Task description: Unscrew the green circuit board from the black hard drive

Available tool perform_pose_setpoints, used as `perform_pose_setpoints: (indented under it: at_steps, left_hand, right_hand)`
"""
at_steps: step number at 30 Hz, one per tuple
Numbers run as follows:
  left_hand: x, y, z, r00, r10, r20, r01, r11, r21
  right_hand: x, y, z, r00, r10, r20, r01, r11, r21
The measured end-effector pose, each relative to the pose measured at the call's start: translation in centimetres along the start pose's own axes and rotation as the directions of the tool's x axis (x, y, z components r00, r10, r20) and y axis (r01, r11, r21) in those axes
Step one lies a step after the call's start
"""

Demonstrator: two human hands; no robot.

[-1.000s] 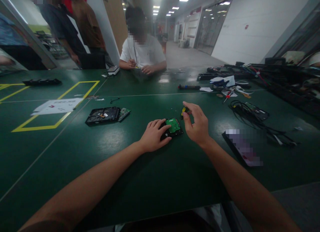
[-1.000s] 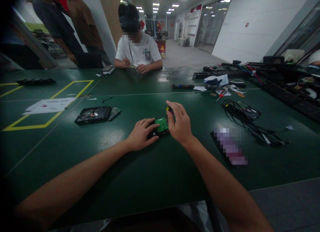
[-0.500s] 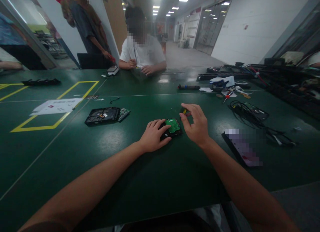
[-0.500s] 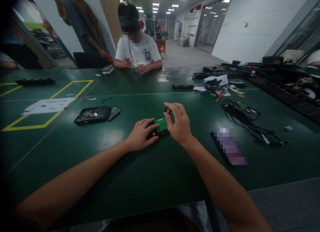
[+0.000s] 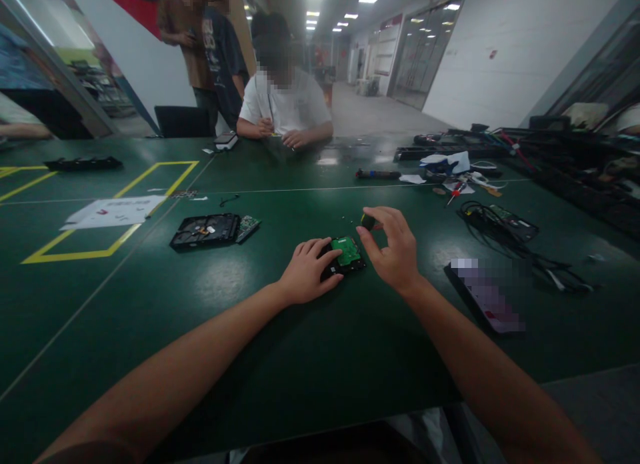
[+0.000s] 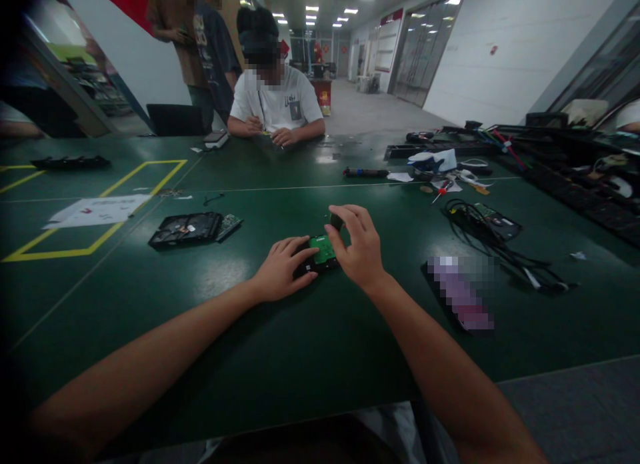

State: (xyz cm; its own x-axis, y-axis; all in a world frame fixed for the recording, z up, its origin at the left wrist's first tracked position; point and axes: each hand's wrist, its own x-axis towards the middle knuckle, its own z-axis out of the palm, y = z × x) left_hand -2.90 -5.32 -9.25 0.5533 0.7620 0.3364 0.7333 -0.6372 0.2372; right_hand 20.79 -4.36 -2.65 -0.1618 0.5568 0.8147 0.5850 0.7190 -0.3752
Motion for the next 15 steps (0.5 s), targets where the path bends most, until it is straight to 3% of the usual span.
perform_pose_setpoints:
  at_steps: [7,15]
  left_hand:
    - [-0.04,-0.09,0.12,1.0,-0.001,-0.003,0.001,1.0,0.002]
    - [-0.09,-0.1,0.01,1.0,0.001,-0.011,-0.001,1.0,0.003]
  right_hand:
    - [0.08,-0.14,0.03,1.0,-0.01,0.029,0.01,1.0,0.006]
    - [0.04,-0.27,-0.04,0.999,0.02,-0.029,-0.021,0.999,-0.031]
